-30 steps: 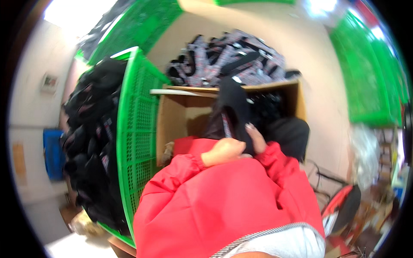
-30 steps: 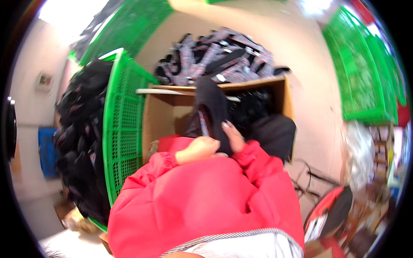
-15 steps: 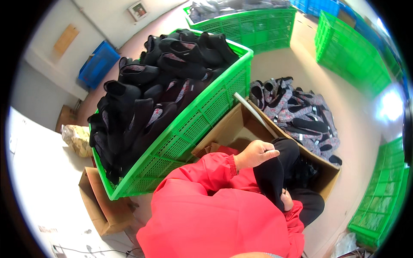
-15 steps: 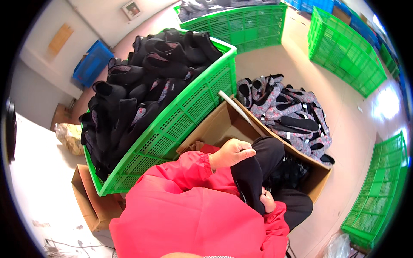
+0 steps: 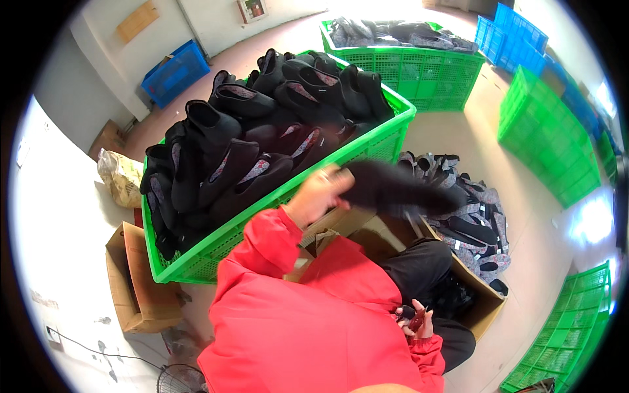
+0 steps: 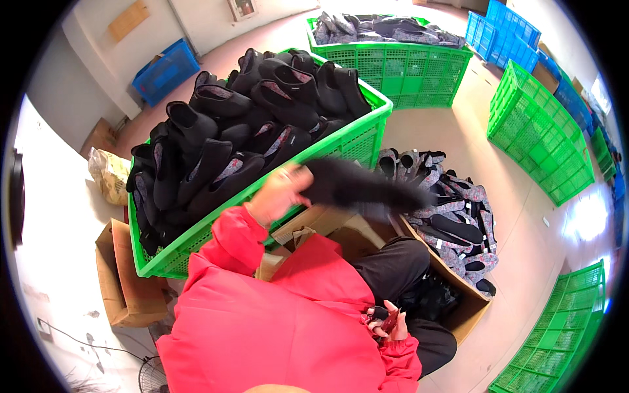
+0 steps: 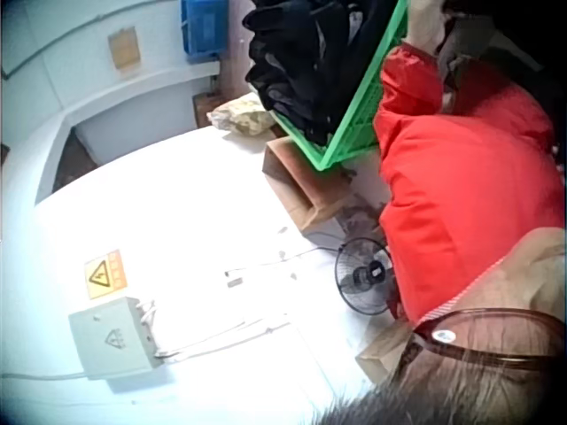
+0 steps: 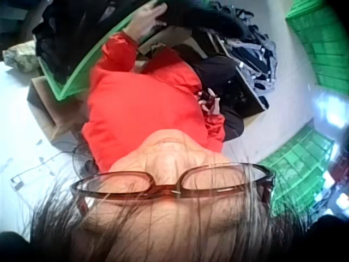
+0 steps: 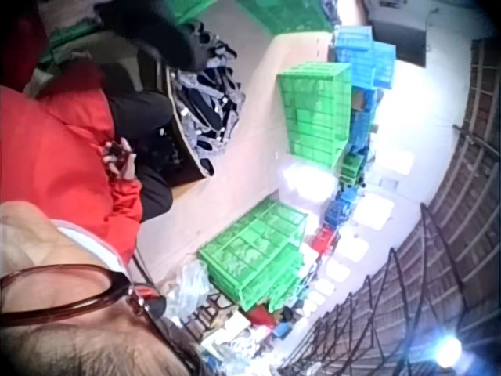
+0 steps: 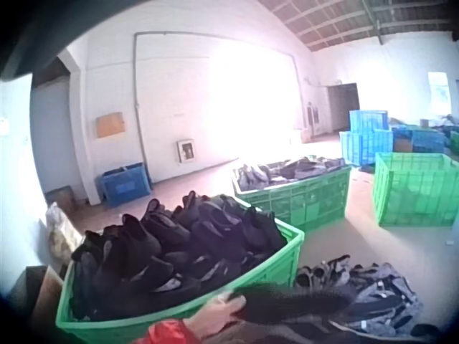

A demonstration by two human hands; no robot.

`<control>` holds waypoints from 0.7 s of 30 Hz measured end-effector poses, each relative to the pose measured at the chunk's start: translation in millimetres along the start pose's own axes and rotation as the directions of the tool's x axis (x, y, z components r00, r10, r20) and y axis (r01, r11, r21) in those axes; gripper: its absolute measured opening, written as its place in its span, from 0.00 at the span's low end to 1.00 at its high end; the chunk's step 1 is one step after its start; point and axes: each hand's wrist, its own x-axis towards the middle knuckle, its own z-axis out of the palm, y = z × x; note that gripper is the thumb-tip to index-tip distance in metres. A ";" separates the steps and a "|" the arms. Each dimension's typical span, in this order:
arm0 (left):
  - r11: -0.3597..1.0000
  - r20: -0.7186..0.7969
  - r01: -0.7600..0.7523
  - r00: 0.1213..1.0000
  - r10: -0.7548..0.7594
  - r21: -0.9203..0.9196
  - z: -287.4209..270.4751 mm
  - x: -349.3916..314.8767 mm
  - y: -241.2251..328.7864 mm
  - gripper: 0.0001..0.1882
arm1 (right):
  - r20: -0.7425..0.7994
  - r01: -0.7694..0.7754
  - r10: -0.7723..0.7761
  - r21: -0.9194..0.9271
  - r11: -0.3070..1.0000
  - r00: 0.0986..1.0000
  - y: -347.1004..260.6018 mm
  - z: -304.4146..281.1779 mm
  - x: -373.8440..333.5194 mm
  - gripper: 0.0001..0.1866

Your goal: The person sits on the floor and sews a black slipper using a needle and thread. They pull the thread through the fabric repeatedly, then place the finished slipper into a green crate. The person then picks up another slipper from a cardboard box and begins sewing it.

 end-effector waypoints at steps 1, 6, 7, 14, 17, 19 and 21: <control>0.984 -0.126 -0.137 0.984 0.123 -0.111 -11.8 7.1 15.4 0.17 | 0.030 0.010 -0.012 0.045 0.999 0.999 2.0 -4.4 -0.6 0.33; 0.696 -0.476 -0.643 0.744 0.469 -0.319 -72.6 74.3 89.8 0.15 | 0.031 0.046 -0.048 0.072 0.996 0.998 3.1 -14.8 -6.8 0.30; 0.672 -0.512 -0.671 0.715 0.476 -0.313 -89.7 92.5 98.9 0.15 | 0.032 0.050 -0.052 0.064 0.997 0.998 3.0 -15.4 -6.8 0.30; 0.885 -0.746 -0.454 0.554 0.370 0.102 -172.2 160.6 48.5 0.21 | -0.012 0.050 -0.049 0.043 0.998 0.999 3.6 -13.6 -6.7 0.29; 0.681 -0.496 -0.267 0.515 0.699 0.681 -218.0 157.0 -7.3 0.20 | 0.036 0.028 -0.029 0.034 0.999 0.999 5.6 -12.3 0.4 0.29; 0.305 -0.269 0.008 0.496 0.826 0.952 -199.4 155.0 -32.1 0.15 | -0.053 0.033 -0.039 -0.104 0.994 0.998 5.4 -10.2 -5.0 0.27; 0.177 -0.169 0.037 0.535 0.828 0.983 -171.1 157.4 -27.8 0.15 | -0.055 -0.003 -0.002 -0.093 0.996 0.999 2.1 -13.8 -9.3 0.26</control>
